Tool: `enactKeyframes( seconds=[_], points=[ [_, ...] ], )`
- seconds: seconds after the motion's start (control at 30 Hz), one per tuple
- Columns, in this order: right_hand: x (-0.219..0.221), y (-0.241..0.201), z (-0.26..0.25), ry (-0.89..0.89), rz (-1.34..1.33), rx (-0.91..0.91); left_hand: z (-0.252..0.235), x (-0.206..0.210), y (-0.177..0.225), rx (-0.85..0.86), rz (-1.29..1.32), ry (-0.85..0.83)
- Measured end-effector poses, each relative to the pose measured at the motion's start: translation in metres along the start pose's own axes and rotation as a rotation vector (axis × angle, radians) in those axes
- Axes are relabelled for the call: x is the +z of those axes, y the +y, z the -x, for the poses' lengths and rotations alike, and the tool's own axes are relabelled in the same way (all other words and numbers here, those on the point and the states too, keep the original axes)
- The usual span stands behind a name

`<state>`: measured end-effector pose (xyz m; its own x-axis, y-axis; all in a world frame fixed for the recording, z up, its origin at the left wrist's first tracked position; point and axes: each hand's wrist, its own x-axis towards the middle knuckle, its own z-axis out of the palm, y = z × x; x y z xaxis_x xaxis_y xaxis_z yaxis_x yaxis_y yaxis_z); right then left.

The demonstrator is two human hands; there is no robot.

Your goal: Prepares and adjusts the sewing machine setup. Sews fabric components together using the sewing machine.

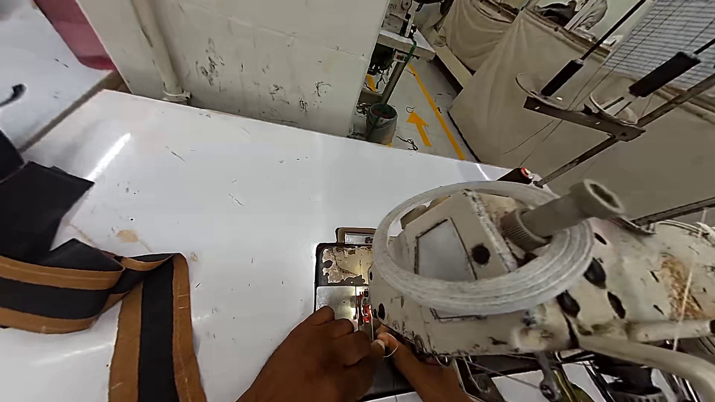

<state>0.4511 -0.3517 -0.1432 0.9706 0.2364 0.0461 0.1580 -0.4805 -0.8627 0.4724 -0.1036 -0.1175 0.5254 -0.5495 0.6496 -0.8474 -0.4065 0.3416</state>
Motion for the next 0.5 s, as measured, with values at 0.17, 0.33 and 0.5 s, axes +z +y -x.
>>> enactKeyframes(
  seconds=[0.17, 0.33, 0.5],
  points=[
    [-0.002, 0.008, 0.005, -0.063, 0.222, 0.0, 0.002, 0.001, -0.002, -0.024, -0.001, -0.078],
    [-0.016, -0.053, -0.001, 0.44, 0.651, 0.019, 0.002, 0.004, -0.005, -0.041, -0.056, -0.108],
    [-0.016, -0.047, -0.001, 0.136, 0.183, 0.217, 0.002, 0.003, -0.003, 0.021, 0.015, -0.122]
  ],
)
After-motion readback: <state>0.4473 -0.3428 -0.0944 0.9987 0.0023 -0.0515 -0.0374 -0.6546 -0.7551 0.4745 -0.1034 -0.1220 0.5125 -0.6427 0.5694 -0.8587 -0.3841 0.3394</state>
